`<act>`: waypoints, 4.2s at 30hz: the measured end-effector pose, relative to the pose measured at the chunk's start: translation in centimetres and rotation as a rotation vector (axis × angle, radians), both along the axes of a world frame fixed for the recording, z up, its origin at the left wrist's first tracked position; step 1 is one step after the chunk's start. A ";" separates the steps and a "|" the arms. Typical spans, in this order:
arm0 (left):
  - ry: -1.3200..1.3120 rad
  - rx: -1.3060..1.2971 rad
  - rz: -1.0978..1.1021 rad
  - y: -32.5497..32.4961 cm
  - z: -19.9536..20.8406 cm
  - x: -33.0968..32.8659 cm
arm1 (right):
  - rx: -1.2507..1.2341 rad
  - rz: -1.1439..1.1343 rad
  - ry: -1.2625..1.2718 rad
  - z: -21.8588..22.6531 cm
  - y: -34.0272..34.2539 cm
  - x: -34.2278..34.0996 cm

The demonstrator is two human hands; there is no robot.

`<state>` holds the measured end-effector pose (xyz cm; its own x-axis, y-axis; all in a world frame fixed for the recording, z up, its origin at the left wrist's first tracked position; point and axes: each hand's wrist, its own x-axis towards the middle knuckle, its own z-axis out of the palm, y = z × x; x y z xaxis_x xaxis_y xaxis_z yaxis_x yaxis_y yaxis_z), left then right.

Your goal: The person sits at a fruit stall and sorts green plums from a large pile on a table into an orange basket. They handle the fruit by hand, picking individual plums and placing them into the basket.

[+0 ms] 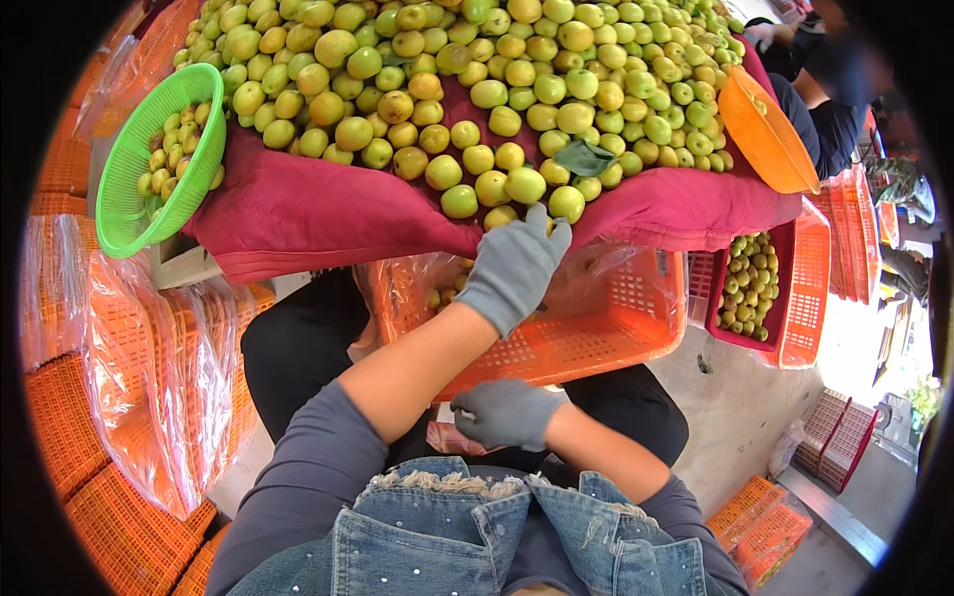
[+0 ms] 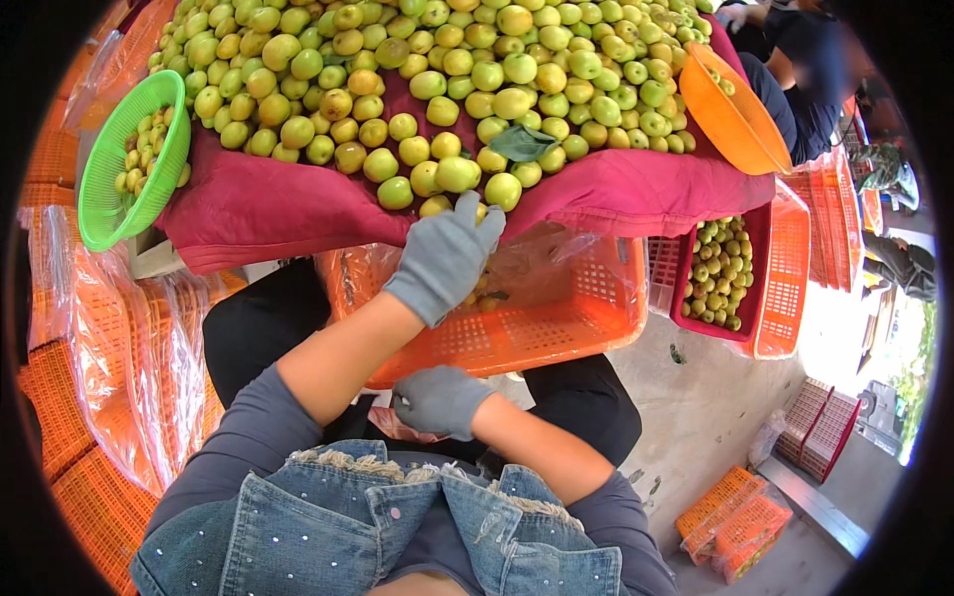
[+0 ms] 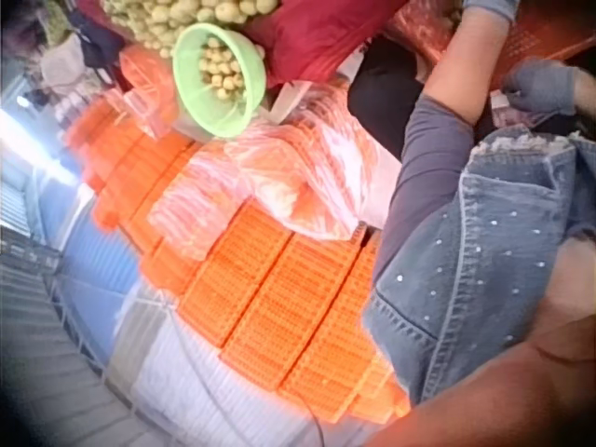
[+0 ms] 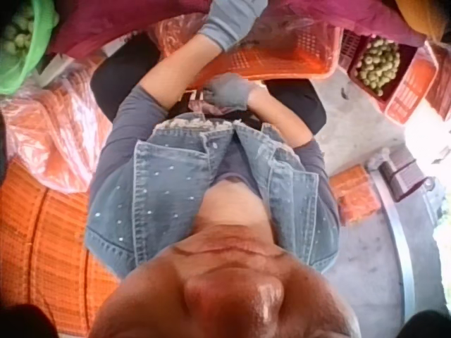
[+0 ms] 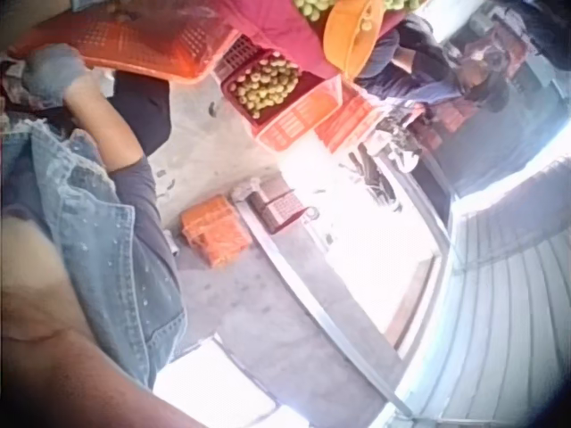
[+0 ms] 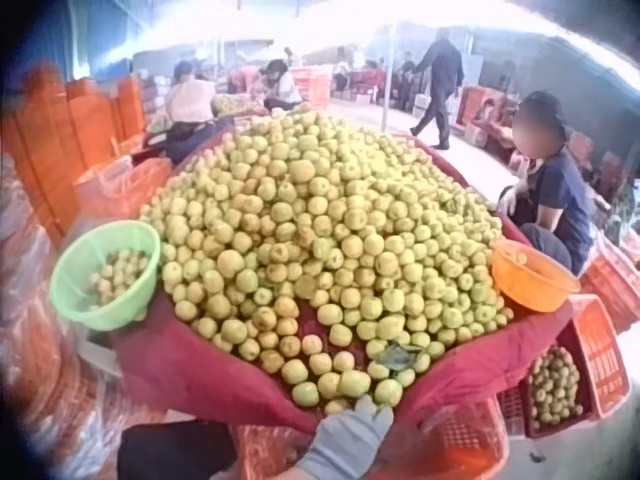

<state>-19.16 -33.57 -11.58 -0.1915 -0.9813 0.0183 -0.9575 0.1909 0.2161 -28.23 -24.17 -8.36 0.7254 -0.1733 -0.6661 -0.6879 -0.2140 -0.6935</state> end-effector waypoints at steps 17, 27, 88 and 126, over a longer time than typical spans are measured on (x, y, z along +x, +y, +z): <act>0.799 -0.056 0.037 -0.2 3.0 -0.6 | 0.309 -1.421 -0.640 1.2 -7.6 -8.6; 0.580 0.249 0.018 -2.3 0.4 -2.3 | -0.404 -1.278 -0.442 -1.3 -8.2 -9.3; -0.007 0.617 -0.360 -11.8 6.6 1.4 | 0.813 -1.465 -0.841 2.7 -8.3 -10.0; -0.186 -0.071 0.394 -9.6 5.6 14.9 | 0.718 -1.291 -0.729 2.4 -8.4 -5.0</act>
